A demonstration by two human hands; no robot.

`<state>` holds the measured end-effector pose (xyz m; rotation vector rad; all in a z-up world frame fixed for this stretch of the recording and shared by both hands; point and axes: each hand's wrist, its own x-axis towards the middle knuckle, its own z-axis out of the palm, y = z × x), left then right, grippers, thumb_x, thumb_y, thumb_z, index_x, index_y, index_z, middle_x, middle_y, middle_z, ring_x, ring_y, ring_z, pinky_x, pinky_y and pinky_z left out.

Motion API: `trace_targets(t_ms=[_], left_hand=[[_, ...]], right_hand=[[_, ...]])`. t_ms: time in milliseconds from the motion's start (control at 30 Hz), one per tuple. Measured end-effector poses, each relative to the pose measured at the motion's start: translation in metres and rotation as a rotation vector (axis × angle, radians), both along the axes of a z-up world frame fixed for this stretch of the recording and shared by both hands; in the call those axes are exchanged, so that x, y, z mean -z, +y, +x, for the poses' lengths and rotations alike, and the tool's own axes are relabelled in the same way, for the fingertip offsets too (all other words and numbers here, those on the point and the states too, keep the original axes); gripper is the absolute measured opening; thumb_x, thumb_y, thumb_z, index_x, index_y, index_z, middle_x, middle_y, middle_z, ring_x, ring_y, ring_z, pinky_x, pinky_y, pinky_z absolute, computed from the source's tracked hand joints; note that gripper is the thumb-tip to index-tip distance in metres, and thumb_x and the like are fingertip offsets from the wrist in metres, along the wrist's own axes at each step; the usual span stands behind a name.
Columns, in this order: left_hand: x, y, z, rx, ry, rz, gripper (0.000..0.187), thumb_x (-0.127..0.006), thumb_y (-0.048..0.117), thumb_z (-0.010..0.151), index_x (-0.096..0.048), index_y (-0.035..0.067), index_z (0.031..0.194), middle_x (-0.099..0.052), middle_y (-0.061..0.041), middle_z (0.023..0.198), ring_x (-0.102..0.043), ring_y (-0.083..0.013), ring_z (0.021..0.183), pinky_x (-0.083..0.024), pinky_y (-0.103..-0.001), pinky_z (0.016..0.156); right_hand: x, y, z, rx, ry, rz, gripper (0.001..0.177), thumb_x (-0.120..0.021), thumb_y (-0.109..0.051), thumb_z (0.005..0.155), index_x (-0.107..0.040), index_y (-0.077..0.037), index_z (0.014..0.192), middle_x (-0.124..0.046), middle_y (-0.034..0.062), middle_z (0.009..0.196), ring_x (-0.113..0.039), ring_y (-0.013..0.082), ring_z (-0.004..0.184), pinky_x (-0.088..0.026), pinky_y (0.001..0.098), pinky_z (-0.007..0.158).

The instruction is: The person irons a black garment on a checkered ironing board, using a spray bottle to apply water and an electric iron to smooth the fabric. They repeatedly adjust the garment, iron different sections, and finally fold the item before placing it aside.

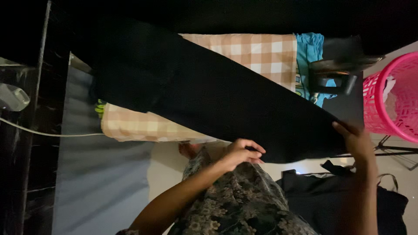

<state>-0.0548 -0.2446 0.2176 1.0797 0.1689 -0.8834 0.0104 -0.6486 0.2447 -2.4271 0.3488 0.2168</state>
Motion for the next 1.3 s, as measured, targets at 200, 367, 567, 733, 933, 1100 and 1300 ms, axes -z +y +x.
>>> trace_targets(t_ms=[200, 367, 567, 733, 933, 1100, 1300], left_hand=[[0.042, -0.042, -0.028, 0.158, 0.089, -0.039, 0.025, -0.068, -0.003, 0.092, -0.069, -0.007, 0.117, -0.074, -0.02, 0.107, -0.078, -0.0241, 0.086, -0.067, -0.032, 0.076], [0.062, -0.023, -0.011, 0.63, -0.401, 0.553, 0.013, -0.071, 0.018, 0.094, -0.076, 0.007, 0.1, -0.078, -0.011, 0.095, -0.071, -0.0179, 0.069, -0.06, -0.032, 0.063], [0.041, 0.17, 0.091, -0.012, -0.853, 1.841, 0.039, -0.075, 0.029, 0.091, -0.056, 0.008, 0.118, -0.06, -0.016, 0.117, -0.064, -0.0321, 0.105, -0.06, -0.04, 0.061], [0.069, 0.31, 0.141, -0.002, -0.53, 1.655, 0.053, -0.08, 0.043, 0.085, -0.064, 0.013, 0.126, -0.063, -0.018, 0.126, -0.062, -0.0388, 0.111, -0.052, -0.054, 0.085], [0.026, 0.419, 0.22, -0.004, -0.349, 1.371, 0.039, -0.083, 0.044, 0.081, -0.08, 0.015, 0.107, -0.078, -0.008, 0.106, -0.074, -0.0286, 0.103, -0.055, -0.043, 0.094], [-0.007, 0.392, 0.233, 0.269, -0.311, 1.489, 0.055, -0.091, 0.045, 0.072, -0.076, 0.018, 0.118, -0.073, -0.006, 0.12, -0.065, -0.0255, 0.119, -0.047, -0.045, 0.104], [0.005, 0.261, 0.242, -0.09, -0.899, 1.338, 0.07, -0.09, 0.041, 0.076, -0.057, 0.013, 0.131, -0.06, -0.013, 0.134, -0.062, -0.0331, 0.124, -0.054, -0.047, 0.098]], right_hand=[[0.055, -0.059, -0.033, -0.315, 0.185, -0.548, 0.037, -0.057, -0.025, 0.103, -0.067, -0.02, 0.138, -0.075, 0.0195, 0.113, -0.072, 0.0325, 0.094, -0.056, 0.0426, 0.081], [0.111, -0.023, -0.036, 0.024, 0.188, -0.366, 0.062, -0.065, -0.057, 0.097, -0.068, -0.004, 0.13, -0.069, 0.0334, 0.116, -0.064, 0.0518, 0.11, -0.051, 0.0591, 0.088], [0.113, 0.007, -0.033, 0.09, -0.101, -0.586, 0.05, -0.077, -0.042, 0.08, -0.074, -0.002, 0.11, -0.068, 0.0331, 0.103, -0.064, 0.0543, 0.094, -0.051, 0.0635, 0.072], [0.092, 0.008, 0.026, 0.173, -0.124, 0.006, 0.051, -0.076, -0.03, 0.111, -0.062, 0.003, 0.074, -0.058, 0.0193, 0.067, -0.057, 0.036, 0.06, -0.042, 0.0515, 0.063], [0.074, 0.028, 0.117, 0.118, -0.577, 0.369, 0.039, -0.08, -0.007, 0.097, -0.061, 0.002, 0.129, -0.068, 0.0067, 0.119, -0.064, 0.0169, 0.106, -0.051, 0.0317, 0.091], [0.066, 0.038, 0.152, 0.054, -0.757, 0.505, 0.038, -0.064, -0.002, 0.101, -0.062, 0.002, 0.138, -0.07, 0.0063, 0.129, -0.065, 0.019, 0.115, -0.053, 0.0317, 0.099], [0.032, 0.035, 0.196, -0.152, -0.717, -0.034, 0.025, -0.058, 0.003, 0.095, -0.062, 0.006, 0.119, -0.068, 0.0146, 0.112, -0.065, 0.0281, 0.104, -0.054, 0.0396, 0.095]])
